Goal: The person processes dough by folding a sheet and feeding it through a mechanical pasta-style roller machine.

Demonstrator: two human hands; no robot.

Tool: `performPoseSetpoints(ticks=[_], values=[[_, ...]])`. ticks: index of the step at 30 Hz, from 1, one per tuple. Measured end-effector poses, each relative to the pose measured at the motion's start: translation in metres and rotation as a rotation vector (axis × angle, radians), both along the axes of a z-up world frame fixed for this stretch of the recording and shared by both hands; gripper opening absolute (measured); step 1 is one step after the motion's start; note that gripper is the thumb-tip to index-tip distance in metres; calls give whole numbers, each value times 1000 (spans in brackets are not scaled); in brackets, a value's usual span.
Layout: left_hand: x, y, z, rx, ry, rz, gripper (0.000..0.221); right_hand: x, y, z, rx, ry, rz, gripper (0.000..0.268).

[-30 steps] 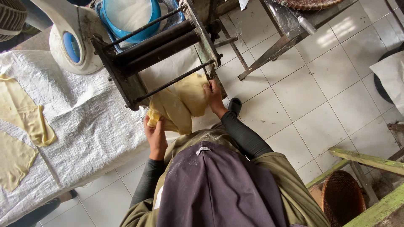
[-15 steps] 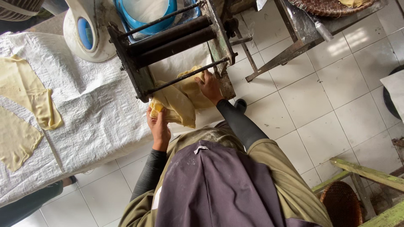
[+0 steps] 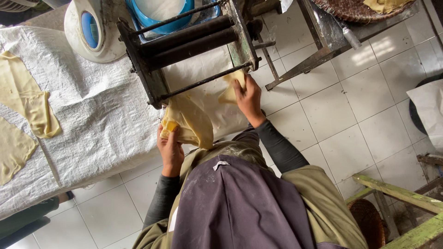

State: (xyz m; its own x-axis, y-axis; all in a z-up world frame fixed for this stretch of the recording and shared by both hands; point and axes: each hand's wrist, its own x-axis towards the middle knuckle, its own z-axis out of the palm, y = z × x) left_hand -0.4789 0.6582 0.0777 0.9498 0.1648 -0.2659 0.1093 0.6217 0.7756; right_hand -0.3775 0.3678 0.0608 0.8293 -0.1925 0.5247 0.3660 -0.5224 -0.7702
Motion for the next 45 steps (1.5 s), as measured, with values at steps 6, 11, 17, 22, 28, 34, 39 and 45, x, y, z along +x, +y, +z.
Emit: performPoseSetpoints(ticks=[6,11,17,22,28,34,39,45], values=[[-10,14,11,29,-101,23,41,-40,38,-29,-604,74,274,18],[-21,22,22,67,-109,13,44,-77,50,-57,-607,290,623,41],[-23,23,14,82,-127,27,47,-5,30,-84,-575,326,569,36],[-27,22,10,100,-127,0,48,123,41,-102,-531,97,243,37],[-26,18,7,114,-64,31,51,223,60,-141,-627,506,342,74],[-21,22,0,65,-64,32,51,235,48,-150,-652,459,420,72],[-9,23,-2,105,-50,-42,50,225,59,-128,-532,420,415,49],[2,24,-5,113,-38,-62,52,204,52,-132,-661,563,316,38]])
